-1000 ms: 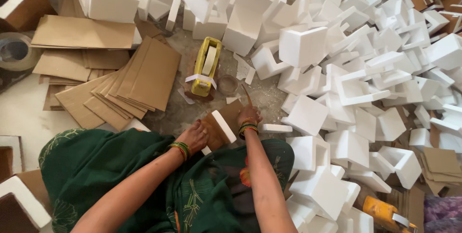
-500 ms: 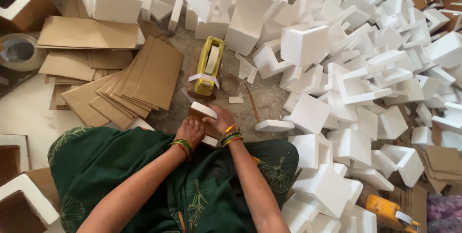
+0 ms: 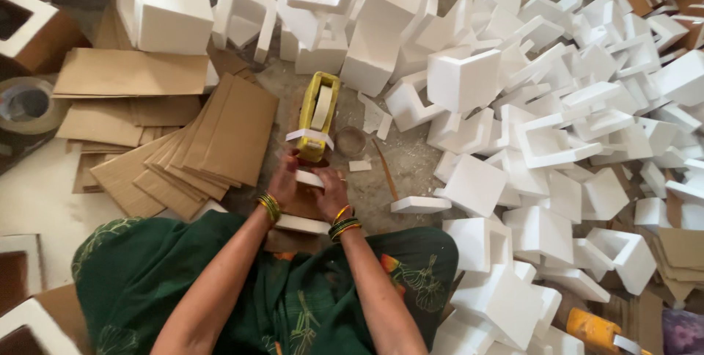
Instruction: The person sits on the floor surrounded by white foam pieces and cardboard sheets. They assemble small boxes by placing foam inserts into cardboard frames and securing them with a tape dispenser. The person repeatedly picks up materials, assembles the units, and places the finished boxes aside.
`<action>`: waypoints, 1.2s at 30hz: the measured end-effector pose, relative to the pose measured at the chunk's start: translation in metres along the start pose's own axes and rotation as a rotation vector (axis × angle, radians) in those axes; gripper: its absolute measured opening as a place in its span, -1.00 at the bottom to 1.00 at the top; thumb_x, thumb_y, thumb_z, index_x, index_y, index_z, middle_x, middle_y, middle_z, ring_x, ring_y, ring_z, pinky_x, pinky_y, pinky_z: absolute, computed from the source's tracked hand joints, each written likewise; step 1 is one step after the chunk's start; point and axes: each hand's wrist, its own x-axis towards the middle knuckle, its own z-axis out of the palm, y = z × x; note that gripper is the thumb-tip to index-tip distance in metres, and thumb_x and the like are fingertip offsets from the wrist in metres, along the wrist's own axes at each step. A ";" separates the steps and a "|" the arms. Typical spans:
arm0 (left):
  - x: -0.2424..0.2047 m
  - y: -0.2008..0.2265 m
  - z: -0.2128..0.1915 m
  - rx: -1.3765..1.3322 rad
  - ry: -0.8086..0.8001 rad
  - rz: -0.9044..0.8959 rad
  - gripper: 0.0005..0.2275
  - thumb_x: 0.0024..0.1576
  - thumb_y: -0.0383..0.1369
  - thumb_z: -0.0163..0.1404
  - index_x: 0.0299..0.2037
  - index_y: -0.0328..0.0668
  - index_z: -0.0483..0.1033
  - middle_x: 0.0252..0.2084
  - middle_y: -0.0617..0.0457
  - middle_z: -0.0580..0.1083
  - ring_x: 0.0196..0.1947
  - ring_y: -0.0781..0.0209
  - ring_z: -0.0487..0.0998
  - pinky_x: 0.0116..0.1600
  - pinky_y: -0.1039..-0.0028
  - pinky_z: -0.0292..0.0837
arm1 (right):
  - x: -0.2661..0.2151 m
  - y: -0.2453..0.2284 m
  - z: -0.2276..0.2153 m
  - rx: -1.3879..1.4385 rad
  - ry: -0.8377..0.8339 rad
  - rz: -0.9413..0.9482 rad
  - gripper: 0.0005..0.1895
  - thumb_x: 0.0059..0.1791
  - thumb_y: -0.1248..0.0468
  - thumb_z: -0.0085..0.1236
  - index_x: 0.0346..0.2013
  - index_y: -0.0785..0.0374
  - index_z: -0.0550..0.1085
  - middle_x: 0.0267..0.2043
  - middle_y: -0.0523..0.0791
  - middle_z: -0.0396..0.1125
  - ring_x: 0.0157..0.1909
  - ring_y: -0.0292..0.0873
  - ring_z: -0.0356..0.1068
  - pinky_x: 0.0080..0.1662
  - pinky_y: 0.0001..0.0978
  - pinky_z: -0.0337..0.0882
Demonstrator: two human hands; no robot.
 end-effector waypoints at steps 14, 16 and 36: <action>0.011 0.021 -0.026 0.062 0.009 -0.336 -0.88 0.32 -0.42 -0.06 -0.07 -0.28 0.49 -0.26 0.05 0.56 -0.24 0.33 0.52 -0.09 0.50 0.45 | -0.006 0.058 0.001 0.686 0.090 0.231 -0.11 -0.23 0.44 0.28 0.37 0.31 0.15 0.34 0.17 0.19 0.41 0.21 0.18 0.40 -0.12 0.16; 0.008 0.027 -0.027 0.072 0.012 -0.323 -0.88 0.32 -0.41 -0.07 -0.07 -0.28 0.47 -0.26 0.03 0.55 -0.25 0.31 0.52 -0.09 0.48 0.45 | -0.018 0.049 0.005 0.552 0.055 0.227 -0.11 -0.25 0.46 0.21 0.37 0.33 0.14 0.33 0.19 0.15 0.40 0.27 0.14 0.40 -0.09 0.13; 0.017 0.115 -0.004 1.294 -0.574 -0.016 -0.61 0.13 -0.30 -0.08 0.21 0.21 0.36 0.30 0.00 0.33 0.41 -0.06 0.17 0.31 -0.32 -0.02 | -0.004 0.003 0.016 0.054 -0.064 0.189 -0.48 0.03 0.43 0.07 0.26 0.34 0.17 0.19 0.24 0.16 0.22 0.31 0.21 0.23 0.01 0.28</action>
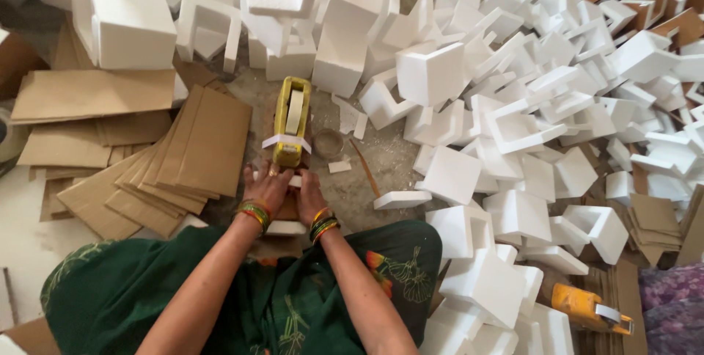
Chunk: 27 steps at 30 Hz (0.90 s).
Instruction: The person sits on the floor surrounded by white foam pieces and cardboard sheets. They assemble small boxes by placing foam inserts into cardboard frames and securing them with a tape dispenser. The person repeatedly picks up materials, assembles the units, and places the finished boxes aside.
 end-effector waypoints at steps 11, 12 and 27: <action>-0.002 0.004 0.004 -0.152 0.002 -0.079 -0.69 0.13 -0.29 -0.03 0.10 0.24 0.39 0.20 0.07 0.36 0.32 -0.02 0.26 0.16 -0.23 0.19 | 0.056 0.043 -0.008 0.707 0.118 0.183 -0.59 -0.03 0.43 0.06 0.13 0.39 0.43 0.02 -0.08 0.44 0.07 -0.19 0.42 0.08 -0.39 0.45; -0.003 0.004 0.003 -0.131 -0.005 -0.075 -0.68 0.12 -0.28 -0.03 0.11 0.24 0.38 0.21 0.05 0.35 0.31 -0.02 0.26 0.16 -0.23 0.19 | 0.071 0.036 -0.015 0.695 0.203 0.200 -0.65 0.00 0.40 0.05 0.08 0.40 0.51 -0.05 -0.12 0.49 -0.01 -0.25 0.45 0.03 -0.44 0.46; -0.009 -0.002 -0.002 -0.192 -0.114 -0.098 -0.68 0.12 -0.16 0.02 0.10 0.23 0.42 0.14 0.08 0.40 0.28 0.00 0.29 0.21 -0.19 0.16 | -0.041 0.012 -0.017 0.784 -0.032 0.395 -0.72 0.01 0.27 0.27 -0.06 0.41 0.55 -0.19 -0.16 0.48 -0.20 -0.36 0.41 -0.14 -0.51 0.43</action>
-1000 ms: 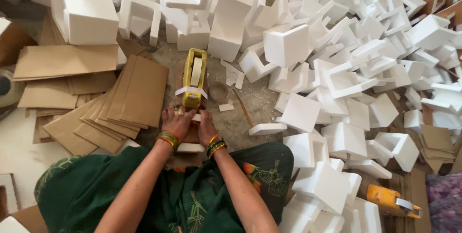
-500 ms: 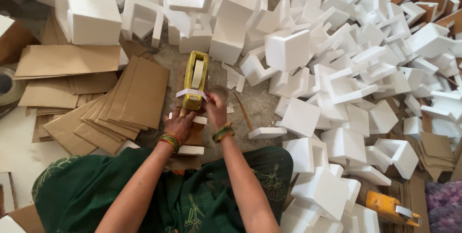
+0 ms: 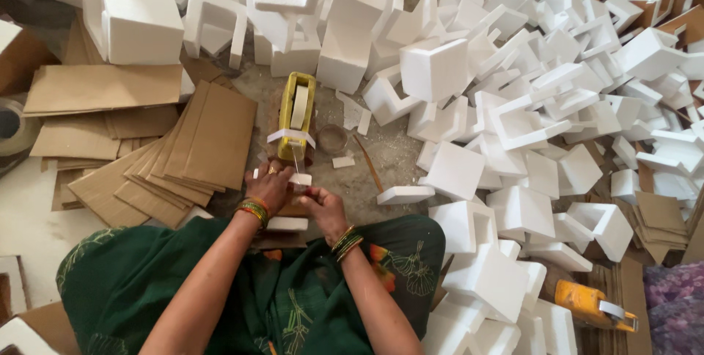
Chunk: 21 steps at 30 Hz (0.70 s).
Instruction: The person sits on the floor surrounded by white foam pieces and cardboard sheets. They assemble small boxes by placing foam inserts into cardboard frames and securing them with a tape dispenser. The person repeatedly picks up materials, assembles the units, and places the finished boxes aside.
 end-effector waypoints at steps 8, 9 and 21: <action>-0.008 0.005 -0.013 -0.004 0.050 0.027 -0.63 0.09 -0.15 0.07 0.10 0.11 0.39 0.16 0.01 0.39 0.32 -0.07 0.27 0.19 -0.20 0.15 | 0.010 0.030 0.010 -0.092 0.139 0.166 -0.67 -0.07 0.33 0.33 -0.07 0.40 0.50 -0.20 -0.08 0.52 -0.19 -0.28 0.50 -0.16 -0.44 0.50; -0.006 0.007 -0.014 0.008 0.048 0.029 -0.62 0.09 -0.17 0.08 0.12 0.11 0.38 0.19 0.02 0.38 0.32 -0.06 0.27 0.19 -0.20 0.15 | 0.013 0.035 0.013 -0.082 0.169 0.136 -0.68 -0.07 0.33 0.34 -0.09 0.42 0.49 -0.21 -0.06 0.52 -0.20 -0.27 0.50 -0.16 -0.44 0.51; 0.005 0.005 0.006 -0.018 0.084 -0.061 -0.51 -0.06 -0.25 0.23 0.11 0.07 0.40 0.19 0.14 0.38 0.30 0.03 0.28 0.20 -0.16 0.15 | 0.012 0.029 0.017 -0.258 0.459 0.047 -0.78 -0.14 0.38 0.23 -0.20 0.31 0.57 -0.35 -0.12 0.49 -0.31 -0.29 0.46 -0.24 -0.43 0.44</action>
